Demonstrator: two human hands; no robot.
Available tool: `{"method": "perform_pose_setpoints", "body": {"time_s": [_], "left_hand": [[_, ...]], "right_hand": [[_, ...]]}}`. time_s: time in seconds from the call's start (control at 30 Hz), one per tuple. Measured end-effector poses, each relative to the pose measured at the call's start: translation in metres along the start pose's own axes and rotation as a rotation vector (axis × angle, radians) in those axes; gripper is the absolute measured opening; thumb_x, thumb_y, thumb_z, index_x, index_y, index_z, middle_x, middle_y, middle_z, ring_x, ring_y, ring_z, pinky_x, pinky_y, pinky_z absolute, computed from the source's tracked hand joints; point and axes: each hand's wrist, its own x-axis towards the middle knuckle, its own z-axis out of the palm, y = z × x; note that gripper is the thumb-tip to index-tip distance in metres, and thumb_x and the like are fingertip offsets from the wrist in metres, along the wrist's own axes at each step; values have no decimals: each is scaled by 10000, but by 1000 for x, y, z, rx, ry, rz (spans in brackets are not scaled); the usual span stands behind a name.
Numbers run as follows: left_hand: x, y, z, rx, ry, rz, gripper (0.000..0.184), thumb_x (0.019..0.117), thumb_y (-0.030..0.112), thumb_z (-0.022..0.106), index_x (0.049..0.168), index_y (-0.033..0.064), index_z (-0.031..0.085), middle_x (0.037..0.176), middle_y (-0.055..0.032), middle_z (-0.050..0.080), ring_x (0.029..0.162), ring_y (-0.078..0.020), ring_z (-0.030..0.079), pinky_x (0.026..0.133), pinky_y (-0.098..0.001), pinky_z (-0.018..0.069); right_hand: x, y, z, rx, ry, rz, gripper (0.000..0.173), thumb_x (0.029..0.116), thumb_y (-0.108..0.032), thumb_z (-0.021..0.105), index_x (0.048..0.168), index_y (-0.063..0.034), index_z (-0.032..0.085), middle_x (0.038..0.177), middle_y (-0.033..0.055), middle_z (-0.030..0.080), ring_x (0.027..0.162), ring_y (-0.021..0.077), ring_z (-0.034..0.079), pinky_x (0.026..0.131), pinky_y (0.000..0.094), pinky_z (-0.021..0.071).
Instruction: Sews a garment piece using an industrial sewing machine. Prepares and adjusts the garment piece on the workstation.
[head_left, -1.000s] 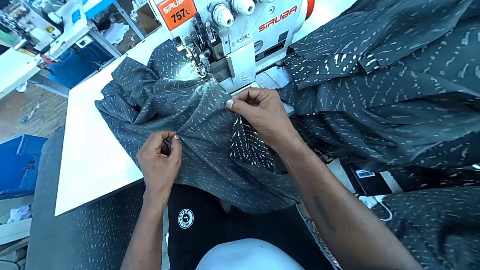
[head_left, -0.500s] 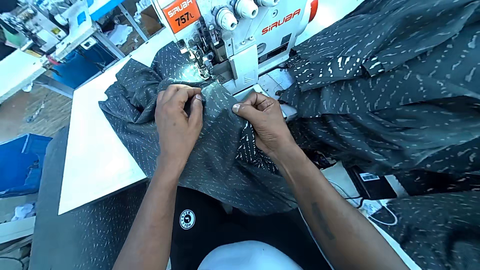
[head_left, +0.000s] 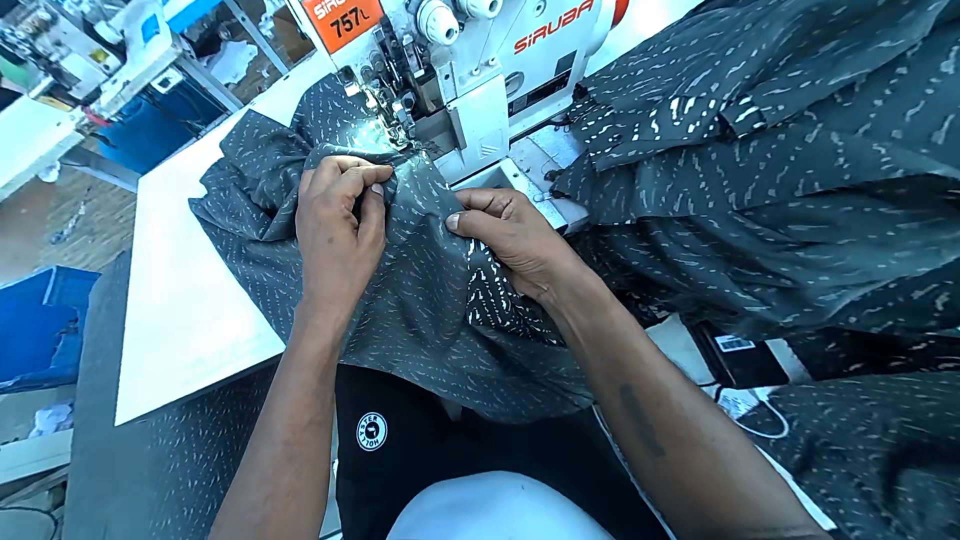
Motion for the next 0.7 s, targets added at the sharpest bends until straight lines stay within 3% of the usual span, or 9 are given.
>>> {"method": "perform_pose_setpoints", "body": {"time_s": [0.17,0.33,0.6,0.7], "left_hand": [[0,2,-1,8,-8,-11,263,1018,147,535,1137,153,769,1171,-37,679,1136,-184,574,971,-345,440],[0,3,-1,18,-20,-8,283,1020,139,515,1145,158,768,1185,-32,678,1146,-190,571,986,-356,438],[-1,4,-1,36,-22,10,307,1025,119,486,1164,149,758,1201,-38,677,1156,-201,571,992,-369,438],[-6,11,-2,79,-45,-4,321,1046,91,467,1255,122,709,1266,-64,650,1195,-243,557,1008,-391,440]], "right_hand": [[1,-3,-1,-6,-119,17,291,999,-37,508,1248,-7,657,956,101,717,769,115,695,678,263,607],[1,-6,-2,-11,-131,13,327,999,-36,484,1279,-4,651,956,95,722,765,103,697,673,254,608],[-2,-4,-1,-11,-90,-21,278,1003,-41,488,1202,8,676,903,91,720,730,105,694,645,264,610],[-2,-4,-1,-17,-76,-17,259,999,-44,495,1167,2,688,877,77,720,715,96,693,638,254,607]]}}
